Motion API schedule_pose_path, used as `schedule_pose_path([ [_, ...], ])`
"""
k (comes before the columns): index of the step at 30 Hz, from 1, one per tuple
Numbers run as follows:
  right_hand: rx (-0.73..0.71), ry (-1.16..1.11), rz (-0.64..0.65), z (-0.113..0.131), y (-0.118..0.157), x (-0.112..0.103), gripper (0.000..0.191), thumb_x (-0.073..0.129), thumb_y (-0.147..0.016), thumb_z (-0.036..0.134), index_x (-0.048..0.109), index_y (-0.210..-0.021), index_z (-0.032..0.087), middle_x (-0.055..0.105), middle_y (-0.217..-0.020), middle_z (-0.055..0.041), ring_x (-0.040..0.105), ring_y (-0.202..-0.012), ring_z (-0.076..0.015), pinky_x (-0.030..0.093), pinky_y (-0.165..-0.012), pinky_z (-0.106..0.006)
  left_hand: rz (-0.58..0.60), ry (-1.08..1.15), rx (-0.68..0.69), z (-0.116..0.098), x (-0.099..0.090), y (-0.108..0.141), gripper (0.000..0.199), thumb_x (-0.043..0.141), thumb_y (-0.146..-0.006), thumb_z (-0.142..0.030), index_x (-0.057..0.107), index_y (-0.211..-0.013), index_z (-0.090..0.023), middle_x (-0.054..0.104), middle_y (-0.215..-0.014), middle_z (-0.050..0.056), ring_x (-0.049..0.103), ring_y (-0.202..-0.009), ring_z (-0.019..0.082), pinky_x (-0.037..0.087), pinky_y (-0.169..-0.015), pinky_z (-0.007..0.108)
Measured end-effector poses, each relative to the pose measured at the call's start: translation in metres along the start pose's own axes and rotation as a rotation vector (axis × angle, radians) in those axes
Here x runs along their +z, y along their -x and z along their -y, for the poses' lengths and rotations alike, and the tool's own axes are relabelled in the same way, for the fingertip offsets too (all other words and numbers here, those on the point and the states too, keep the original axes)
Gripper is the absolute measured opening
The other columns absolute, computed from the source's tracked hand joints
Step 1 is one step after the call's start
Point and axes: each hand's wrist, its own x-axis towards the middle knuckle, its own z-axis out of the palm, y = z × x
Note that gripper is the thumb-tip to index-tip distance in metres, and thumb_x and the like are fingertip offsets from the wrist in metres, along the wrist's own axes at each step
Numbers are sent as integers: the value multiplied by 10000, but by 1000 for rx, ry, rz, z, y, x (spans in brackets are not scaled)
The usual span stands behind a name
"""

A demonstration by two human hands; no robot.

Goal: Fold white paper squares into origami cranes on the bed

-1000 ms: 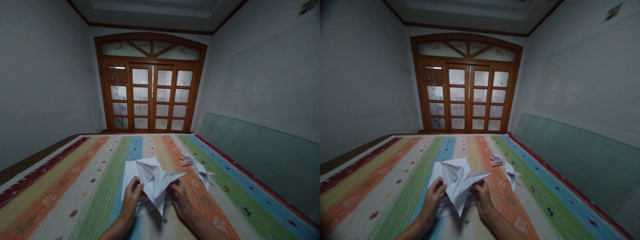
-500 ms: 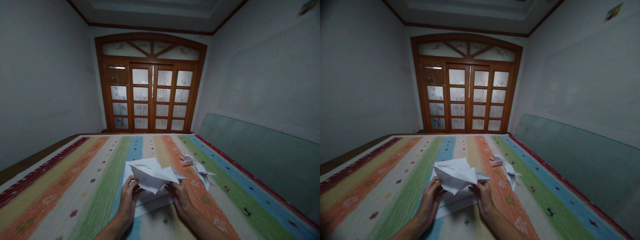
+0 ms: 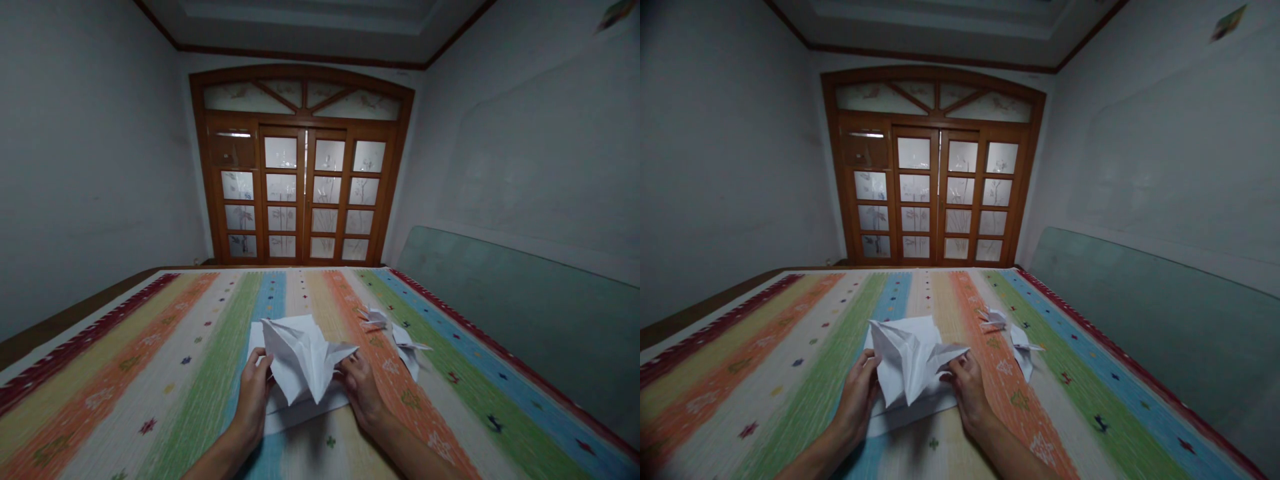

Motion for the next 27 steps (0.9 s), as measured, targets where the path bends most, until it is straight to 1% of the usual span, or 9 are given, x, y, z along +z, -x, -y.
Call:
schedule_pose_path([
  [4, -108, 79, -22, 4, -1, 2, 559, 831, -603, 229, 596, -1110, 252, 700, -842, 13, 648, -652, -180, 501, -546, -248, 11, -52, 3, -1, -2, -1, 314, 759, -635, -398, 579, -809, -210, 695, -705, -25, 691, -625, 205, 489, -540, 245],
  [6, -169, 113, -34, 6, -2, 2, 602, 827, -573, 190, 595, -1124, 255, 699, -881, 8, 646, -651, -174, 499, -536, -238, 10, -73, 4, 0, -3, -1, 325, 747, -650, -404, 579, -849, -210, 707, -730, -15, 697, -627, 209, 485, -531, 244],
  [11, -266, 312, -45, 6, -5, 0, 261, 780, -583, 202, 696, -830, 206, 692, -875, -26, 644, -672, -192, 499, -557, -253, -6, -95, -15, 2, -2, -1, 425, 746, -657, -393, 519, -979, -233, 709, -717, -19, 716, -631, 227, 505, -546, 260],
  [13, -316, 398, -51, 6, -5, -1, 160, 751, -612, 225, 724, -768, 201, 698, -857, -41, 647, -714, -213, 503, -587, -267, 34, -75, -34, 0, 1, 0, 580, 801, -610, -333, 476, -1082, -245, 728, -759, -3, 734, -668, 248, 536, -583, 287],
  [16, -391, 494, -82, 6, -5, -3, 108, 727, -652, 269, 761, -728, 200, 717, -843, -74, 654, -809, -254, 502, -633, -289, 131, -67, -17, -4, 5, 4, 859, 853, -523, -187, 406, -1253, -250, 756, -921, 70, 754, -801, 277, 569, -666, 316],
  [18, -402, 535, -101, 7, -5, -4, 134, 734, -682, 325, 768, -705, 198, 728, -823, -87, 654, -822, -269, 499, -658, -307, 166, -83, 0, -6, 6, 6, 965, 842, -494, -131, 370, -1328, -244, 751, -1011, 111, 751, -866, 285, 574, -721, 324],
  [21, -369, 584, -115, 10, -6, -6, 273, 728, -745, 445, 741, -655, 188, 709, -724, -69, 632, -757, -267, 478, -677, -325, 135, -116, -9, -9, 6, 6, 1028, 798, -480, -122, 325, -1385, -242, 737, -1082, 141, 751, -852, 287, 577, -718, 330],
  [24, -325, 634, -138, 10, -7, -8, 437, 653, -801, 554, 650, -560, 190, 612, -581, -22, 537, -607, -226, 408, -591, -312, 119, -116, -9, -11, 5, 4, 1054, 777, -486, -138, 299, -1418, -256, 734, -1097, 146, 752, -787, 282, 574, -656, 325],
  [27, -319, 679, -149, 9, -8, -9, 497, 585, -820, 592, 568, -507, 206, 522, -517, 7, 441, -542, -193, 343, -546, -302, 154, -90, 11, -14, 3, 1, 1019, 784, -519, -154, 319, -1415, -291, 749, -1054, 123, 749, -765, 275, 572, -644, 324],
])
